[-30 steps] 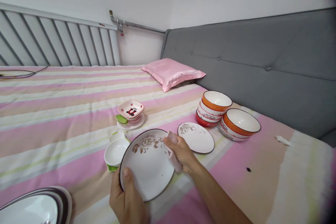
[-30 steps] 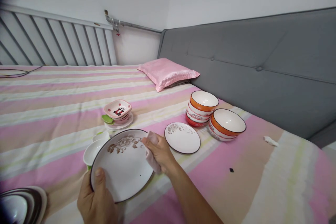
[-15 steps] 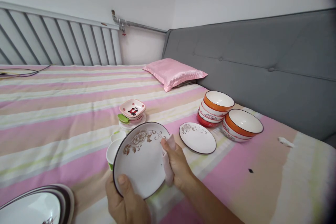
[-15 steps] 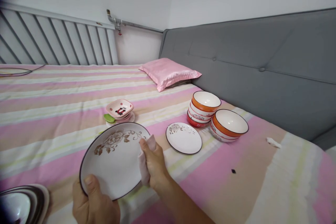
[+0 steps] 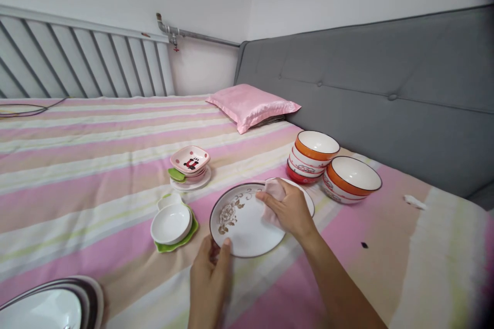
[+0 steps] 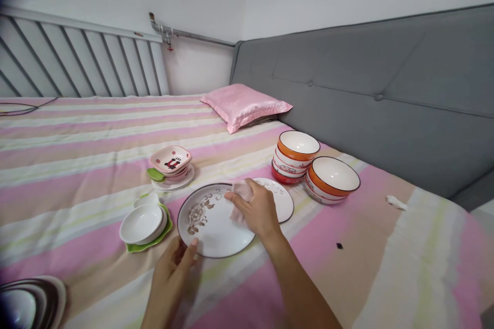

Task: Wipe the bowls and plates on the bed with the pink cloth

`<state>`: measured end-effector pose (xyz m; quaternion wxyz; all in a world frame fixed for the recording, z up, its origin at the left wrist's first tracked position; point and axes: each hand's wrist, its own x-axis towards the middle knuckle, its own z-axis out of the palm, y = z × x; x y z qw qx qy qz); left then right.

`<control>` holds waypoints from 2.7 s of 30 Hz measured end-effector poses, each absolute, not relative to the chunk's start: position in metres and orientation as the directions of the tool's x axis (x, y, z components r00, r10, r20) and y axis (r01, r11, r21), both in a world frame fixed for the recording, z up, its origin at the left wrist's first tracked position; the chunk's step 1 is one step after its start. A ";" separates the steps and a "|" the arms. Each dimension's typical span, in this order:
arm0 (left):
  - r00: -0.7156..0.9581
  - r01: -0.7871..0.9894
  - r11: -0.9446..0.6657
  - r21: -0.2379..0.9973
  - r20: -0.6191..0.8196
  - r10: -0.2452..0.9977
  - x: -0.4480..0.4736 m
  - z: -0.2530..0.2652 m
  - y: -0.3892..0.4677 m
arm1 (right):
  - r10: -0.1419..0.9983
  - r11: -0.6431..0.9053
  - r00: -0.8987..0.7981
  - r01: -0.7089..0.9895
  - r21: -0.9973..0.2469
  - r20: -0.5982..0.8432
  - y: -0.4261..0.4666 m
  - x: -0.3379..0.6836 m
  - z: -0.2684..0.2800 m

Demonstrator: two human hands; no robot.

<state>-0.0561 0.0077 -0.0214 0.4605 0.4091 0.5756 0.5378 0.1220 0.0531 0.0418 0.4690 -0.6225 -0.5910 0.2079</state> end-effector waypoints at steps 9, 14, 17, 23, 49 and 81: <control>-0.340 0.499 -0.274 0.822 0.477 0.811 -0.065 0.003 -0.005 | 0.837 0.492 -0.242 0.724 -0.483 0.490 0.029 0.093 0.055; -0.187 0.561 -0.529 0.636 0.721 0.668 -0.066 0.004 -0.007 | 0.771 0.608 -0.385 0.680 -0.408 0.507 0.020 0.083 0.057; -0.193 0.553 -0.521 0.650 0.708 0.679 -0.066 0.003 -0.006 | 0.771 0.618 -0.384 0.643 -0.452 0.508 0.021 0.083 0.058; -0.240 0.546 -0.482 0.685 0.680 0.693 -0.067 -0.001 -0.003 | 0.755 0.645 -0.345 0.543 -0.538 0.557 0.027 0.083 0.056; -0.654 0.283 -0.126 0.951 0.287 0.700 -0.072 0.001 0.000 | 0.933 0.335 -0.191 0.145 -0.931 0.306 0.054 0.080 0.013; -0.670 0.249 -0.113 0.962 0.256 0.697 -0.073 0.000 0.002 | 0.885 -0.045 -0.466 -0.089 -0.995 0.001 0.063 0.099 0.005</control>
